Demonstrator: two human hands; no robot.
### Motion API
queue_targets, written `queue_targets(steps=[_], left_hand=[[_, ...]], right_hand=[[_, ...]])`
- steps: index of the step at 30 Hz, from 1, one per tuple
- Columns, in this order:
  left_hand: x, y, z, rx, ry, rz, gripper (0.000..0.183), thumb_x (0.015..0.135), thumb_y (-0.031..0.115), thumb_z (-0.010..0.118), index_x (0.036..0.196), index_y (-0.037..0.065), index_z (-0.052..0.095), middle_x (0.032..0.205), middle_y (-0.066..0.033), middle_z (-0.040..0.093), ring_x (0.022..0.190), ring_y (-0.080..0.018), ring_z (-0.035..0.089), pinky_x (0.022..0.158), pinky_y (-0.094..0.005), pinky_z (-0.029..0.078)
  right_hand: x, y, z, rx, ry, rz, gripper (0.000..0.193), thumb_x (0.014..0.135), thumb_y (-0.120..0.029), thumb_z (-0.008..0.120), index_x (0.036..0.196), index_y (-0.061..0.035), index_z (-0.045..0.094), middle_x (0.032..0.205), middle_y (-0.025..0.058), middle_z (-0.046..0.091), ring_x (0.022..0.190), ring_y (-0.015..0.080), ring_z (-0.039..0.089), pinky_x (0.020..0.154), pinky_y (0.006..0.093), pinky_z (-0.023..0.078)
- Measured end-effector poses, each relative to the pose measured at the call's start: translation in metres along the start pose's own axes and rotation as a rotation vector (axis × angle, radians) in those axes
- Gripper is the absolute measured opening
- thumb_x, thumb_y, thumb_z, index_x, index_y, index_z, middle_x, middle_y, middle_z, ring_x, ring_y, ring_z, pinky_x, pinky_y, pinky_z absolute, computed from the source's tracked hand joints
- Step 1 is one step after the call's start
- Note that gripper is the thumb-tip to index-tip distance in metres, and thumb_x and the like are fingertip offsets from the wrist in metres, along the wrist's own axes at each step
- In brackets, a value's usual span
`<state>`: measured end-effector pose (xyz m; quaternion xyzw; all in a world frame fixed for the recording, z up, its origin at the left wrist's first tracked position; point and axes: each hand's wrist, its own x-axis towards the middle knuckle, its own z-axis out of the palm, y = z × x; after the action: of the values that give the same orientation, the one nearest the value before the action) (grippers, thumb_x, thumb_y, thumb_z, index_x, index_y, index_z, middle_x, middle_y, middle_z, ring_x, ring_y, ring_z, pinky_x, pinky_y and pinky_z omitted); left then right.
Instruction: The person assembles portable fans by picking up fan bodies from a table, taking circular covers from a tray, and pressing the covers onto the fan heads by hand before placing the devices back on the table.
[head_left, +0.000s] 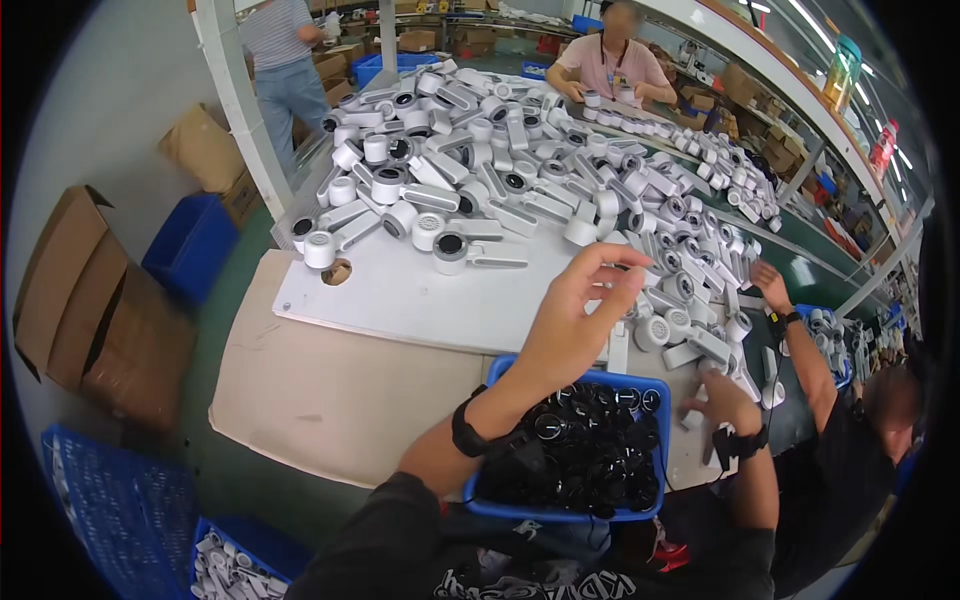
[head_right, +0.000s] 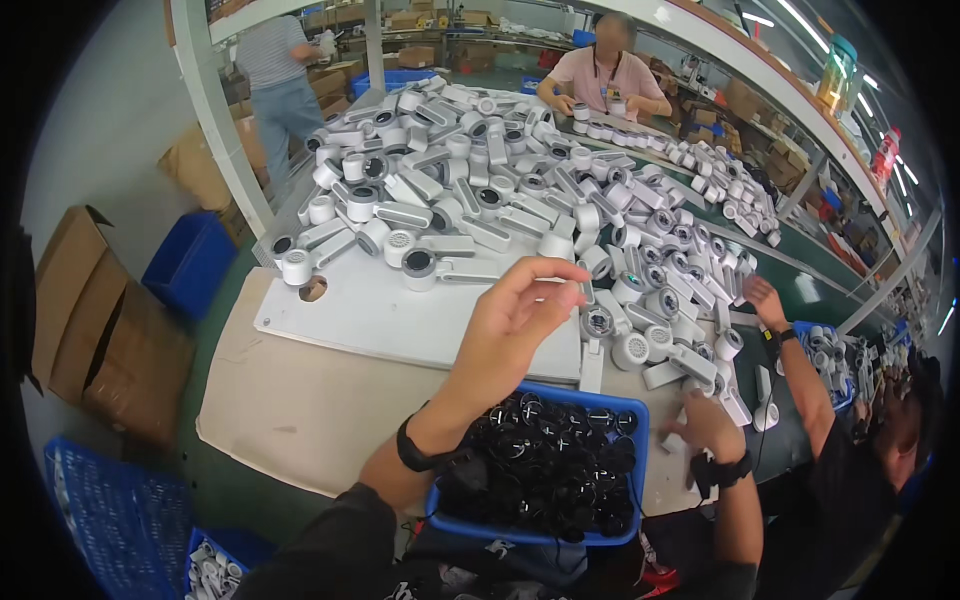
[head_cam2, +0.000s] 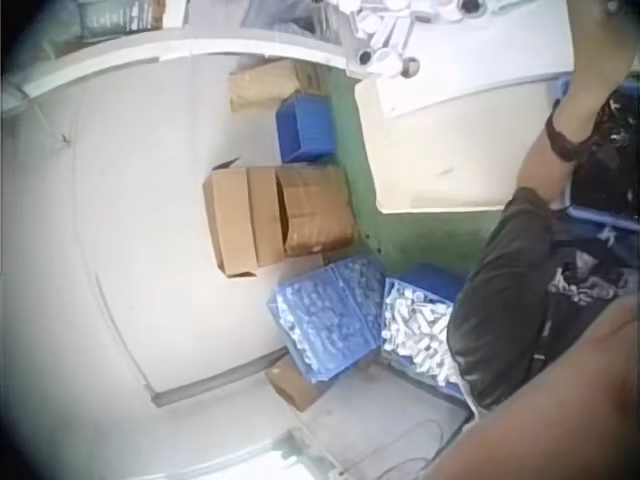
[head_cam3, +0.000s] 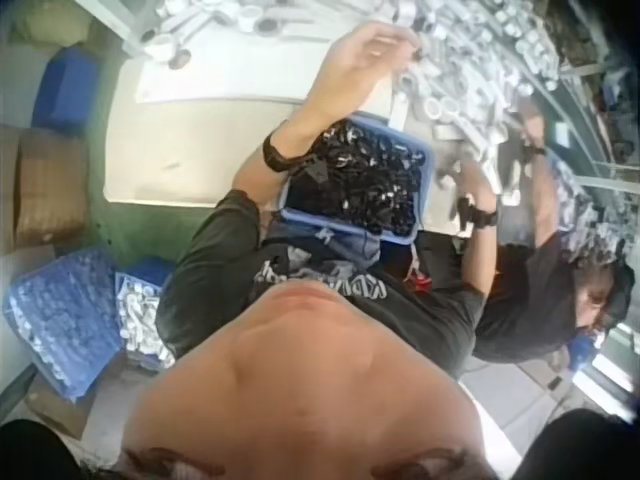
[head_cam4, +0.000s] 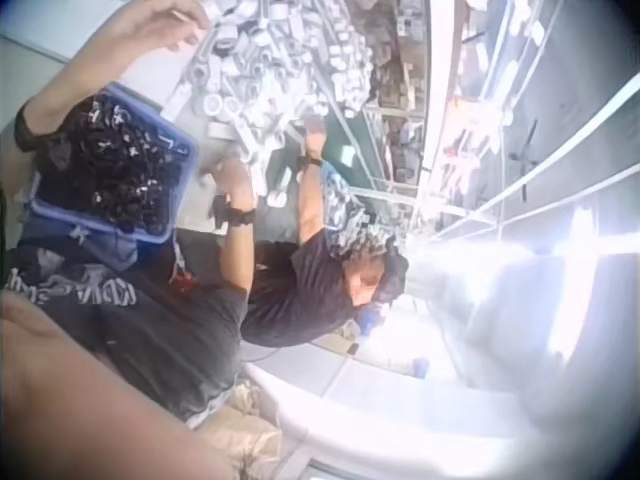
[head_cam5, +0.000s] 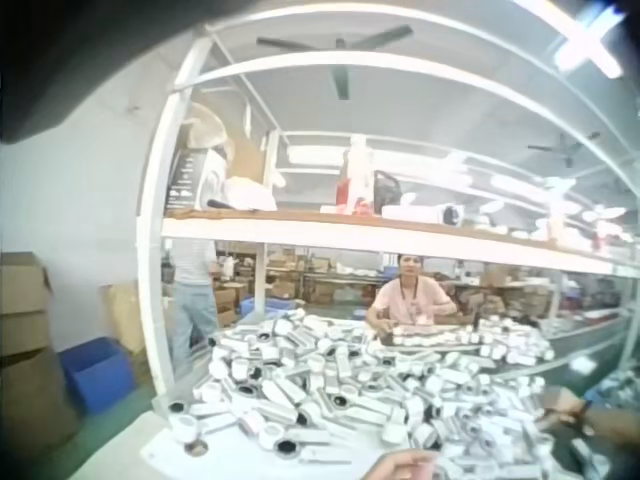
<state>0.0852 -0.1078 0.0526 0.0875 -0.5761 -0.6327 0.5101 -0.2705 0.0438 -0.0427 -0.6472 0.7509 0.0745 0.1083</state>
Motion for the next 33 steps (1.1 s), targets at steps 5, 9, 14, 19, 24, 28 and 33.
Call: queue_targets(steps=[5, 9, 14, 19, 24, 28, 33], left_hand=[[-0.002, 0.005, 0.002, 0.04, 0.04, 0.012, 0.025, 0.098, 0.021, 0.059, 0.116, 0.003, 0.059, 0.115, -0.005, 0.063, 0.101, -0.0127, 0.06, 0.087, -0.0287, 0.046], [-0.003, 0.007, 0.003, 0.056, 0.039, 0.026, 0.025, 0.098, 0.021, 0.059, 0.115, 0.003, 0.06, 0.114, -0.0052, 0.064, 0.101, -0.0132, 0.061, 0.087, -0.0288, 0.046], [-0.004, 0.007, 0.008, 0.088, 0.049, 0.01, 0.026, 0.098, 0.021, 0.059, 0.116, 0.003, 0.06, 0.116, -0.0067, 0.063, 0.103, -0.0156, 0.062, 0.086, -0.0303, 0.047], [-0.004, 0.006, 0.015, 0.083, 0.002, 0.016, 0.025, 0.098, 0.021, 0.059, 0.115, 0.003, 0.061, 0.116, -0.0069, 0.063, 0.102, -0.016, 0.062, 0.086, -0.0302, 0.046], [-0.005, -0.006, 0.019, 0.0, -0.045, -0.057, 0.03, 0.098, 0.021, 0.059, 0.121, 0.003, 0.057, 0.12, -0.008, 0.061, 0.106, -0.0176, 0.061, 0.087, -0.0314, 0.046], [-0.011, -0.024, 0.045, -0.236, -0.028, -0.239, 0.039, 0.098, 0.023, 0.06, 0.13, 0.003, 0.049, 0.126, -0.0103, 0.057, 0.114, -0.0203, 0.057, 0.092, -0.0346, 0.046], [-0.018, -0.044, 0.057, -0.488, 0.063, -0.608, 0.053, 0.098, 0.039, 0.058, 0.135, 0.003, 0.045, 0.124, -0.0102, 0.057, 0.116, -0.0236, 0.057, 0.093, -0.0401, 0.049]], right_hand=[[-0.015, -0.01, 0.031, -0.006, 0.314, 0.019, 0.057, 0.073, -0.024, 0.079, 0.121, -0.0023, 0.057, 0.123, 0.0188, 0.054, 0.11, 0.0432, 0.05, 0.089, 0.0484, 0.048], [-0.015, -0.014, 0.035, 0.055, 0.348, 0.042, 0.066, 0.072, -0.022, 0.081, 0.128, -0.0022, 0.053, 0.132, 0.0194, 0.049, 0.114, 0.0448, 0.05, 0.092, 0.0484, 0.048], [-0.011, -0.025, 0.054, 0.144, 0.316, 0.153, 0.062, 0.075, -0.022, 0.076, 0.13, -0.0047, 0.051, 0.141, 0.0252, 0.041, 0.112, 0.0503, 0.055, 0.092, 0.05, 0.049], [-0.009, 0.03, 0.068, 0.197, 0.655, -0.14, 0.062, 0.078, -0.016, 0.064, 0.137, -0.0054, 0.046, 0.13, 0.0225, 0.048, 0.093, 0.0373, 0.065, 0.083, 0.0458, 0.054], [-0.042, -0.003, -0.014, 1.482, 0.347, 0.361, 0.053, 0.093, -0.03, 0.046, 0.141, -0.0067, 0.044, 0.114, 0.0104, 0.059, 0.082, 0.0211, 0.063, 0.071, 0.0345, 0.053], [-0.061, -0.078, -0.054, 1.668, 0.472, 0.033, 0.057, 0.091, -0.032, 0.05, 0.142, -0.0069, 0.044, 0.112, 0.0091, 0.06, 0.084, 0.0214, 0.063, 0.074, 0.035, 0.052], [-0.046, -0.151, -0.063, 1.343, 0.602, -0.594, 0.053, 0.091, -0.03, 0.063, 0.136, -0.0052, 0.049, 0.116, 0.0077, 0.061, 0.095, 0.0194, 0.061, 0.082, 0.0336, 0.051]])
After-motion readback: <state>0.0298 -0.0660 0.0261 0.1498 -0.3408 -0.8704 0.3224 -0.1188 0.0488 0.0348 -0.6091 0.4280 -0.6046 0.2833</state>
